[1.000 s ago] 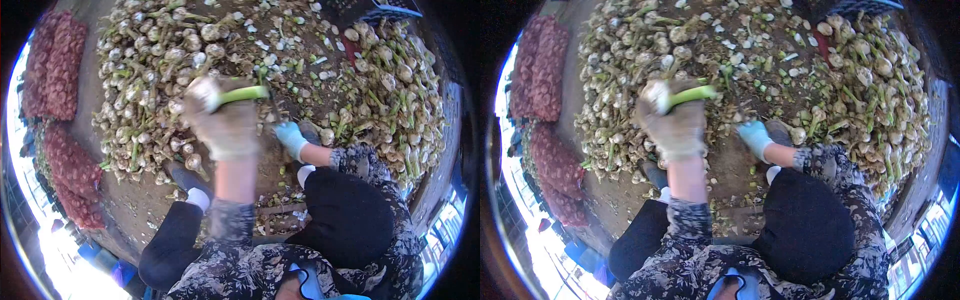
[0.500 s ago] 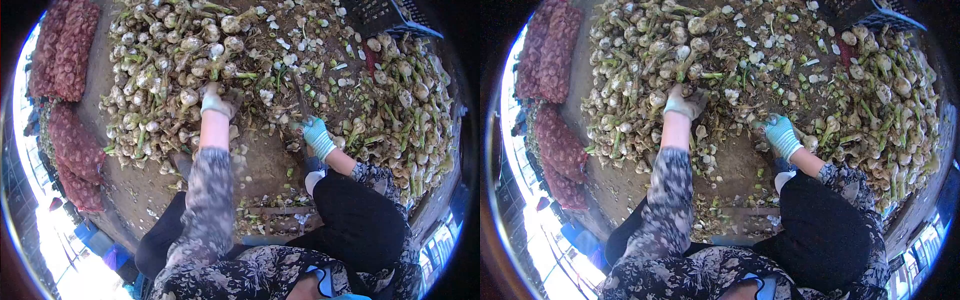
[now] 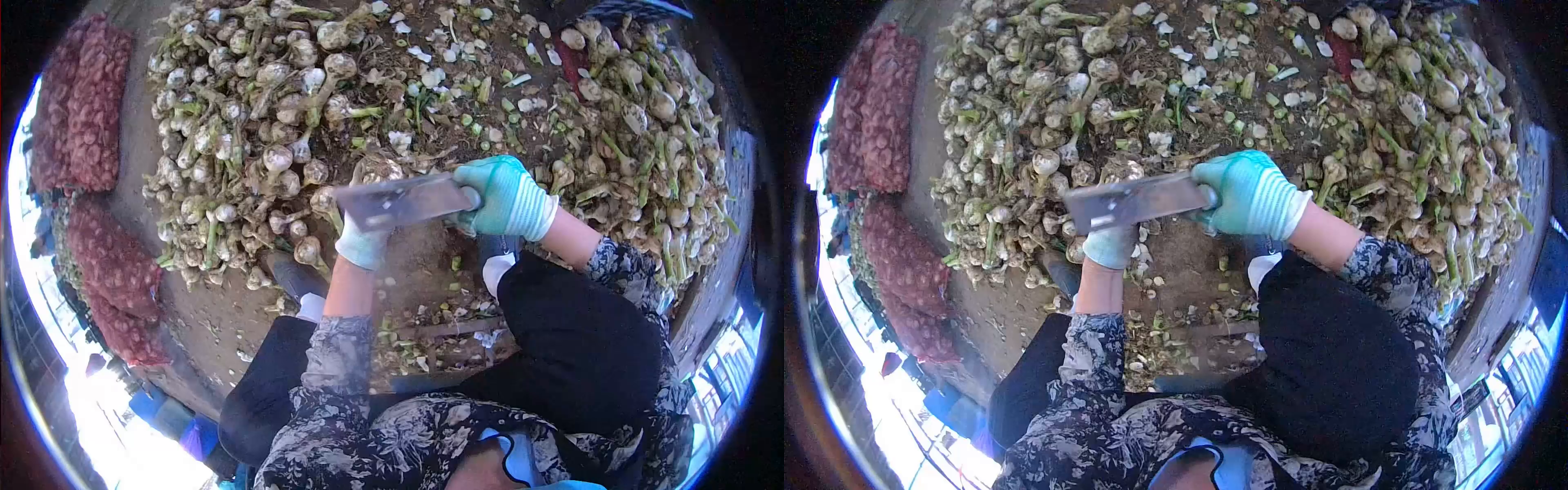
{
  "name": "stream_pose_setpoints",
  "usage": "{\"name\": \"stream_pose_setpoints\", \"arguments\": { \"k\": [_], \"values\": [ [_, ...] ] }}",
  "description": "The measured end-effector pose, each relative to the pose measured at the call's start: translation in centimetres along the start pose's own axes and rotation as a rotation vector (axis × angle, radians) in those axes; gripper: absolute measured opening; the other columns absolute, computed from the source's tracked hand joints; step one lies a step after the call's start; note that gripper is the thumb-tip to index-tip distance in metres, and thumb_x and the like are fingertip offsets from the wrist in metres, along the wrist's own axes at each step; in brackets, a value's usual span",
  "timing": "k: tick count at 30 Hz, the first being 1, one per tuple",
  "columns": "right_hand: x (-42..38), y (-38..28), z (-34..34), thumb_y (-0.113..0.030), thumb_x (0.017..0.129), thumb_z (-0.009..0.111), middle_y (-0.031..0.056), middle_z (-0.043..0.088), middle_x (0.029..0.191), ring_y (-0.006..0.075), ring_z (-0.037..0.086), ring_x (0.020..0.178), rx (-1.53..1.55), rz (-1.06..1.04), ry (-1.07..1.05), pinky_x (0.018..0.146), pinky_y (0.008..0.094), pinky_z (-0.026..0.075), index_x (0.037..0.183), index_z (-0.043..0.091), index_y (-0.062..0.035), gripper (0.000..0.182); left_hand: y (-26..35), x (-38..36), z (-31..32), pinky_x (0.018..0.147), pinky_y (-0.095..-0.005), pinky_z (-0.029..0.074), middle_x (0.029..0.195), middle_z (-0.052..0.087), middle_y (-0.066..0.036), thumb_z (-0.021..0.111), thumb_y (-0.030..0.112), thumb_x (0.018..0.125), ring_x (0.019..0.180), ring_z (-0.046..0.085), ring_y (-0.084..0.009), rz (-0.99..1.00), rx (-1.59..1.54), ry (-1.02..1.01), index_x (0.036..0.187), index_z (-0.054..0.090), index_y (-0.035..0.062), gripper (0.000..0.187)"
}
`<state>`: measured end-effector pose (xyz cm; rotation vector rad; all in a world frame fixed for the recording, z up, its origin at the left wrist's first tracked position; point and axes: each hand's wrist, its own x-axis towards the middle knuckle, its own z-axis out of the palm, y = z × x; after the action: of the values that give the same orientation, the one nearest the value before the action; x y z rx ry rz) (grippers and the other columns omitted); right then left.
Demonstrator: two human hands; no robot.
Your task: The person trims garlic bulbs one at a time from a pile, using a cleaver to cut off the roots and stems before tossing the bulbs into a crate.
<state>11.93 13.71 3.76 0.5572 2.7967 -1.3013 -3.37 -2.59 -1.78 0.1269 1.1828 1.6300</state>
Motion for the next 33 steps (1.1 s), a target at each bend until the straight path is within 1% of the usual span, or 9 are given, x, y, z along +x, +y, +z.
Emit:
{"name": "stream_pose_setpoints", "arguments": {
  "k": [7, 10, 13, 15, 20, 22, 24, 27, 33],
  "values": [
    [0.7, -0.1, 0.1, -0.027, 0.061, 0.065, 0.0121, 0.061, 0.076, 0.0311, 0.059, 0.072, -0.146, 0.079, -0.266, 0.065, 0.0397, 0.047, 0.084, 0.060, -0.0094, 0.029, 0.0, 0.0, 1.1, 0.076, -0.0313, 0.050, 0.100, 0.055, -0.014, 0.066, 0.003, 0.069, 0.088, 0.058, -0.0202, 0.252, 0.770, 0.034, 0.122, 0.033, -0.0039, 0.063],
    [0.2, 0.1, 0.1, -0.027, 0.062, 0.064, 0.0133, 0.061, 0.077, 0.0318, 0.059, 0.073, -0.134, 0.200, -0.272, 0.065, 0.0393, 0.048, 0.086, 0.060, -0.0082, 0.031, 0.7, -1.5, 2.6, 0.077, -0.0332, 0.048, 0.094, 0.057, -0.013, 0.065, 0.007, 0.070, 0.091, 0.056, -0.0191, 0.081, 0.446, 0.015, 0.116, 0.040, -0.0010, 0.054],
    [-0.1, 5.6, 0.7, -0.024, 0.064, 0.065, 0.0127, 0.060, 0.071, 0.0303, 0.058, 0.067, -0.157, 0.517, -0.179, 0.061, 0.0366, 0.046, 0.084, 0.060, -0.0058, 0.028, -0.3, -1.5, 2.4, 0.081, -0.0383, 0.045, 0.096, 0.058, -0.010, 0.060, 0.013, 0.077, 0.098, 0.053, -0.0206, 0.433, 0.524, -0.084, 0.119, 0.038, 0.0080, 0.047],
    [-0.8, 7.5, 1.5, -0.020, 0.066, 0.066, 0.0109, 0.060, 0.067, 0.0260, 0.058, 0.061, -0.024, 0.609, -0.012, 0.055, 0.0329, 0.044, 0.082, 0.060, -0.0035, 0.023, -0.1, -0.4, 1.2, 0.082, -0.0386, 0.046, 0.100, 0.057, -0.012, 0.051, 0.011, 0.082, 0.093, 0.055, -0.0226, 0.060, 0.195, -0.049, 0.115, 0.041, 0.0074, 0.035],
    [0.8, 7.3, 1.4, -0.017, 0.068, 0.073, -0.0014, 0.051, 0.060, 0.0058, 0.045, 0.058, 0.101, 0.781, 0.087, 0.051, 0.0272, 0.039, 0.086, 0.059, 0.0011, 0.029, 3.6, 1.4, 3.7, 0.078, -0.0287, 0.047, 0.096, 0.058, -0.006, 0.050, 0.015, 0.086, 0.085, 0.057, -0.0144, -0.132, -0.216, -0.133, 0.101, 0.052, 0.0024, 0.019],
    [0.8, 7.8, 3.1, -0.016, 0.069, 0.072, -0.0035, 0.049, 0.061, 0.0060, 0.042, 0.057, 0.647, 0.663, 0.268, 0.051, 0.0262, 0.039, 0.086, 0.059, 0.0009, 0.027, 3.3, 2.8, 3.2, 0.073, -0.0249, 0.047, 0.095, 0.057, -0.009, 0.051, 0.012, 0.085, 0.082, 0.056, -0.0142, -0.012, 0.006, -0.064, 0.110, 0.045, -0.0009, 0.028],
    [0.5, 6.5, 2.5, -0.013, 0.069, 0.072, -0.0058, 0.044, 0.059, 0.0054, 0.040, 0.056, 0.488, 0.643, 0.130, 0.051, 0.0238, 0.037, 0.077, 0.054, -0.0017, 0.023, 3.1, 3.5, 2.8, 0.071, -0.0242, 0.047, 0.094, 0.056, -0.012, 0.052, 0.013, 0.085, 0.081, 0.056, -0.0150, 0.070, 0.391, 0.147, 0.115, 0.040, -0.0024, 0.036],
    [-0.2, 7.3, 3.0, -0.016, 0.067, 0.073, -0.0029, 0.046, 0.060, 0.0067, 0.042, 0.056, 0.456, 0.595, 0.091, 0.052, 0.0232, 0.038, 0.078, 0.054, -0.0013, 0.026, 4.8, 4.8, 1.6, 0.073, -0.0288, 0.047, 0.099, 0.055, -0.018, 0.057, 0.016, 0.082, 0.079, 0.056, -0.0190, -0.157, -0.246, 0.047, 0.112, 0.042, -0.0041, 0.039],
    [0.2, 2.5, 2.4, -0.023, 0.063, 0.077, -0.0001, 0.059, 0.072, 0.0059, 0.050, 0.061, 0.748, 0.510, 0.155, 0.054, 0.0238, 0.045, 0.087, 0.059, 0.0004, 0.037, 5.1, 3.8, 3.2, 0.081, -0.0475, 0.047, 0.088, 0.058, -0.016, 0.053, 0.000, 0.071, 0.080, 0.057, -0.0249, -0.156, -0.600, 0.125, 0.088, 0.054, -0.0057, 0.018]
  ]
}}
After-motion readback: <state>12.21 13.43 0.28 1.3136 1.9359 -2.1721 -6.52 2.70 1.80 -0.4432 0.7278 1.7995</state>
